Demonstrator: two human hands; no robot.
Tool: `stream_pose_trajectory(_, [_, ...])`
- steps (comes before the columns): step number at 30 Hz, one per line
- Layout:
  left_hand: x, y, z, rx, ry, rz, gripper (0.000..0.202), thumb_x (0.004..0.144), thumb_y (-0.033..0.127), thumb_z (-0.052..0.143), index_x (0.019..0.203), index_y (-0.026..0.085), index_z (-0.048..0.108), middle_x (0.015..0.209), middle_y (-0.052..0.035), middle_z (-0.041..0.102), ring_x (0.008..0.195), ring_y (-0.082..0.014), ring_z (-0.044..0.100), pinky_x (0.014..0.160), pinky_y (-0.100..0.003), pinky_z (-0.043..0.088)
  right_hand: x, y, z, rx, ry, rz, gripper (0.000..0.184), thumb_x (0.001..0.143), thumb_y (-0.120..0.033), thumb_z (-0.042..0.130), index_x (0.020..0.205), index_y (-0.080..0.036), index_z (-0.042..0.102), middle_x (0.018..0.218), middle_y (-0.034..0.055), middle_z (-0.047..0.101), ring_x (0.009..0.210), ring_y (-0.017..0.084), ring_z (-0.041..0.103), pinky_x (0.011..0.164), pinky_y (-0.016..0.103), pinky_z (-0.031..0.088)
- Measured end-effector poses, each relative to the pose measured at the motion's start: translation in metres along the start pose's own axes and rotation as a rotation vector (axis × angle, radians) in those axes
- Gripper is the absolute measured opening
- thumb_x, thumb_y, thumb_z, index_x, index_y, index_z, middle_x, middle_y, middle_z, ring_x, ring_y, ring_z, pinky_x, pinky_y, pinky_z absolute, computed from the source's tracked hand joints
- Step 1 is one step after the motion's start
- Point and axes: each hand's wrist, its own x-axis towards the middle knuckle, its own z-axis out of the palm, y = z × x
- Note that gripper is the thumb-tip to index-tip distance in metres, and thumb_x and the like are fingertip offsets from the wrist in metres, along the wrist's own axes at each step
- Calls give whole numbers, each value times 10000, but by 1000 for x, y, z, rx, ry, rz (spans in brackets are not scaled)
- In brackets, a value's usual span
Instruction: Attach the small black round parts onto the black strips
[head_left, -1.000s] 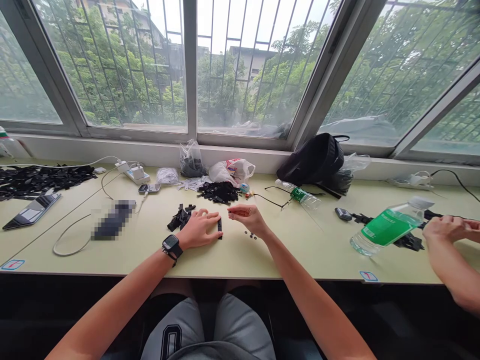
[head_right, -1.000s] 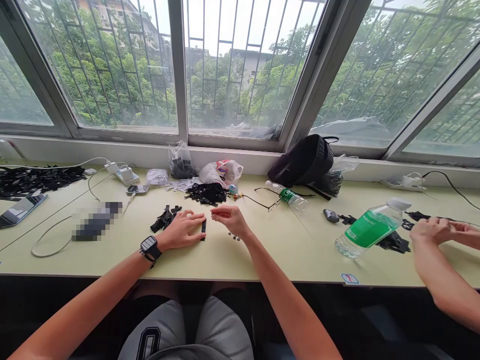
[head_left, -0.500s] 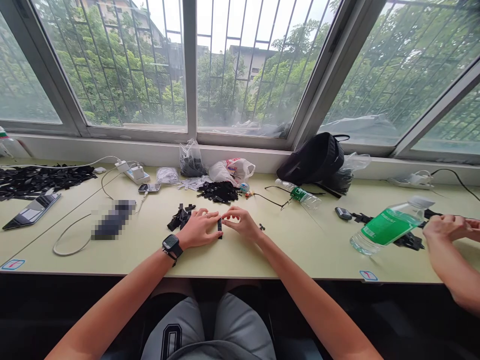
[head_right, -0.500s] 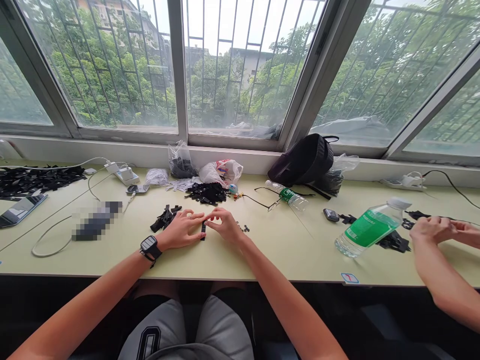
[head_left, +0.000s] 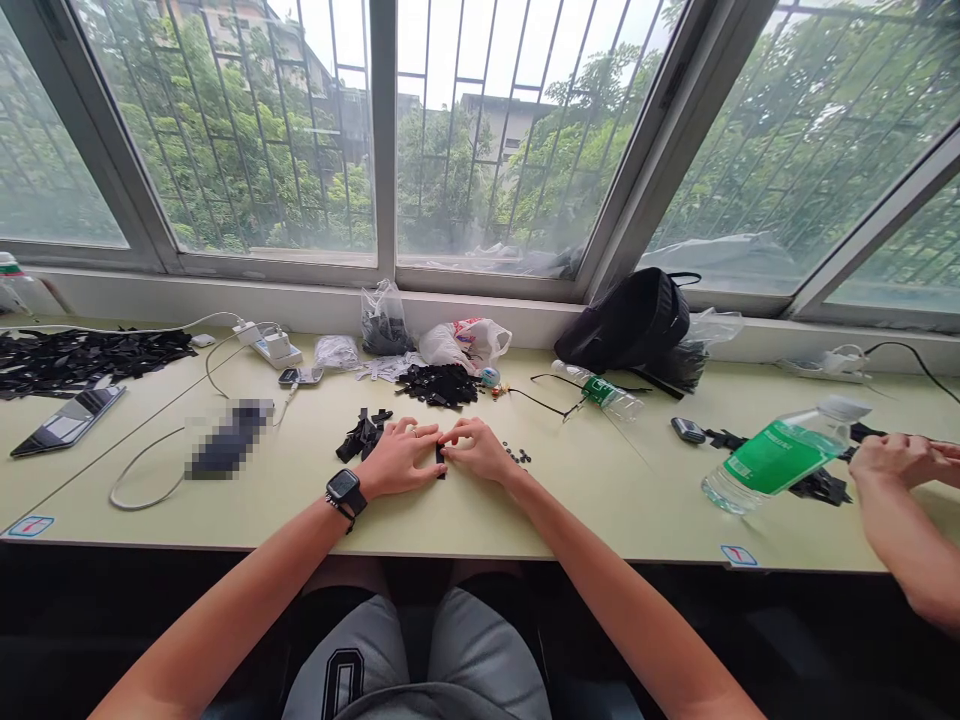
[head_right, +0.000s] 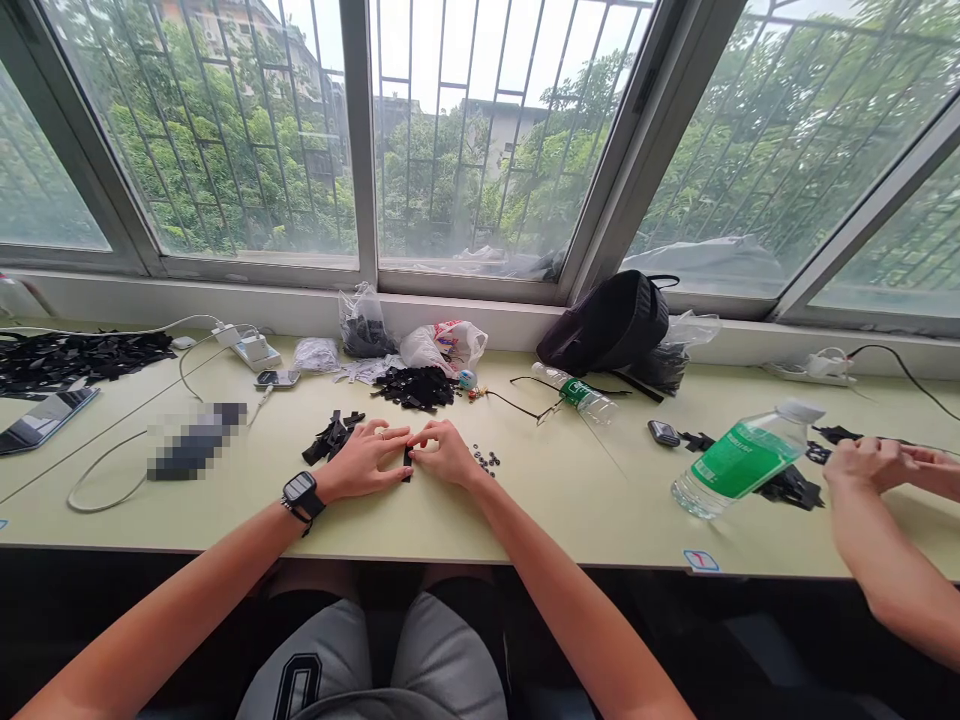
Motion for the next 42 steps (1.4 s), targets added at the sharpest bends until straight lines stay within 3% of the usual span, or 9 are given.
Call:
stream_pose_trajectory(6, [0, 0, -1, -1, -12, -5, 544, 954, 616, 596, 1462, 421, 587, 1544, 15, 566, 1367, -371, 437, 1122, -551, 342, 1, 2, -1, 15, -42, -6, 116, 820, -332, 787, 898, -272, 848, 916, 64, 723, 1036, 293, 600, 982, 456, 476])
stream_pose_trajectory(11, [0, -1, 1, -4, -10, -7, 549, 952, 603, 606, 1468, 415, 581, 1546, 7, 565, 1384, -378, 430, 1126, -561, 338, 0, 1, 1, 1, -48, -6, 117, 827, -289, 772, 909, -260, 850, 907, 68, 724, 1017, 284, 594, 948, 428, 489])
stream_pose_trajectory(17, [0, -2, 1, -12, -20, 0, 611, 964, 625, 576, 1532, 408, 517, 1568, -2, 544, 1392, -393, 417, 1133, -578, 332, -2, -3, -6, -72, 30, -86, 136, 857, -262, 767, 980, -264, 826, 889, 49, 707, 960, 255, 617, 917, 411, 477])
stream_pose_trajectory(22, [1, -2, 1, -15, -21, 5, 606, 963, 623, 580, 1523, 398, 532, 1554, -8, 558, 1389, -399, 416, 1137, -577, 323, -3, -5, -4, -107, 95, -190, 92, 908, -209, 735, 933, -264, 805, 829, 38, 684, 887, 235, 592, 865, 392, 476])
stream_pose_trajectory(28, [1, -1, 0, -14, -14, 12, 506, 961, 582, 603, 1442, 425, 605, 1540, 10, 570, 1376, -399, 434, 1111, -576, 344, -2, -1, 7, -182, 37, -244, 182, 854, -86, 740, 862, -262, 785, 833, 33, 697, 882, 235, 571, 815, 365, 478])
stream_pose_trajectory(42, [0, -2, 1, -7, -2, 20, 516, 958, 549, 615, 1442, 369, 615, 1551, -10, 565, 1371, -400, 446, 1105, -578, 354, -6, -3, 5, -196, 15, -243, 225, 789, -52, 698, 849, -245, 796, 799, 30, 714, 823, 220, 546, 783, 352, 470])
